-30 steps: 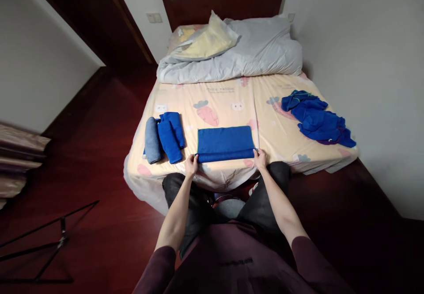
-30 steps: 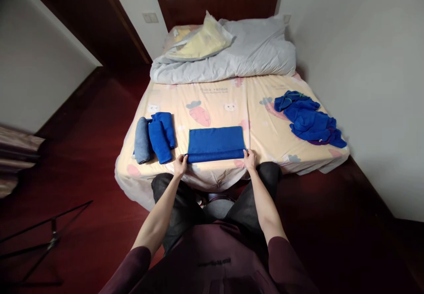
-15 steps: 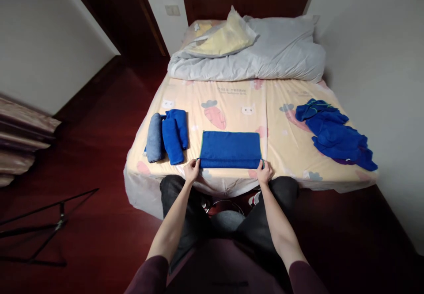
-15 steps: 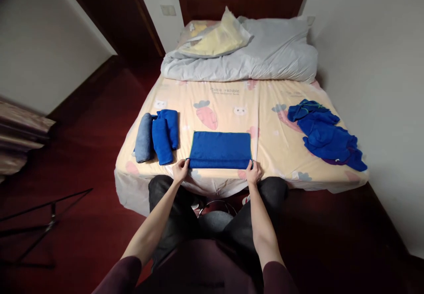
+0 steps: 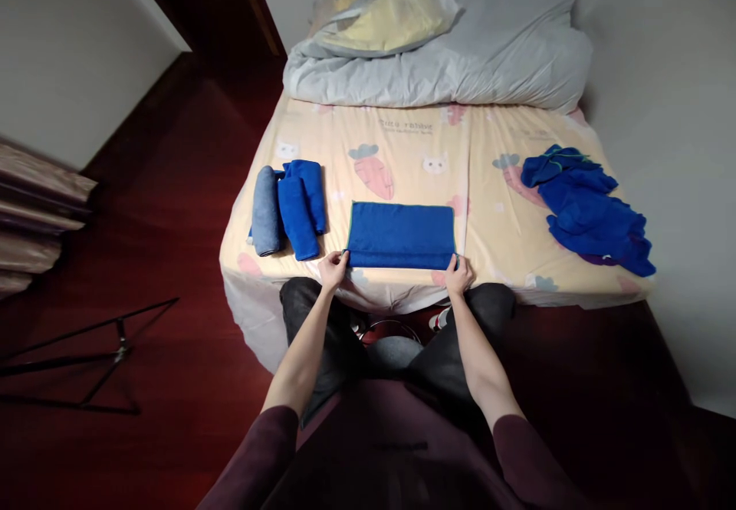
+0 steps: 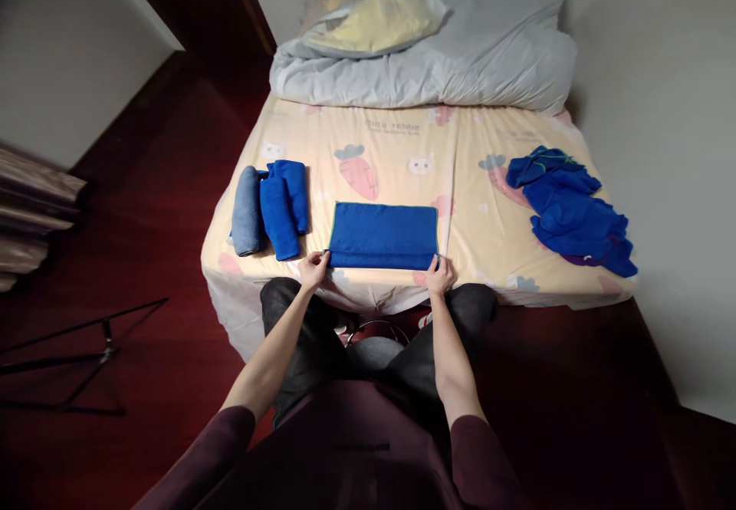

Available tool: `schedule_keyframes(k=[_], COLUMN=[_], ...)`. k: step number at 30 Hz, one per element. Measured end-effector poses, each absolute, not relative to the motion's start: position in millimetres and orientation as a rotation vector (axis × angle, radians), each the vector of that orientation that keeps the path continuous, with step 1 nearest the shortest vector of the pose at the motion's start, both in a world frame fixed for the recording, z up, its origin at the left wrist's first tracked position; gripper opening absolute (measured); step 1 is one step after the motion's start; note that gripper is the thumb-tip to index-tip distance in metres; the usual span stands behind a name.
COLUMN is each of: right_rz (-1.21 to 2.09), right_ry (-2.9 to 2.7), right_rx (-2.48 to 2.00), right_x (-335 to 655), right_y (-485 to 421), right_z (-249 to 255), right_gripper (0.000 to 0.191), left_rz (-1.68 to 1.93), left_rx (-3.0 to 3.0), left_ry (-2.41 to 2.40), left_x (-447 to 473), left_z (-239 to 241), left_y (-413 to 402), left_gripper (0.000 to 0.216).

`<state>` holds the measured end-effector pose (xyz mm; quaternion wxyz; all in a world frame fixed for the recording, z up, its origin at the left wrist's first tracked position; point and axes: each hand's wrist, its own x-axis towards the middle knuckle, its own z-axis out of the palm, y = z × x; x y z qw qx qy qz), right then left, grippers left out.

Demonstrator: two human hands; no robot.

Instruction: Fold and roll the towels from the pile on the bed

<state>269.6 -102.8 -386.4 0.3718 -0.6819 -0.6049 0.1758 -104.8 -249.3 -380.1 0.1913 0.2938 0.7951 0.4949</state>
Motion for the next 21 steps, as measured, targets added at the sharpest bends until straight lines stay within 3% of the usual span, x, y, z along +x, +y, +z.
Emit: schedule_keyframes(k=[12, 21], right_rz=[0.490, 0.803], right_ry=[-1.498, -1.456], right_rx=[-1.765, -1.631], right_x=[268.6, 290.4], right_y=[-102.0, -76.6], right_z=[-385.9, -367.1], right_gripper=[0.044, 0.033], left_rz=[1.349, 1.354], left_rx=[0.858, 0.928], left_ry=[2.221, 2.163], left_x=[-114.4, -112.9], left_z=[-386.9, -369.5], left_y=[-247.7, -241.8], left_gripper=[0.035, 0.029])
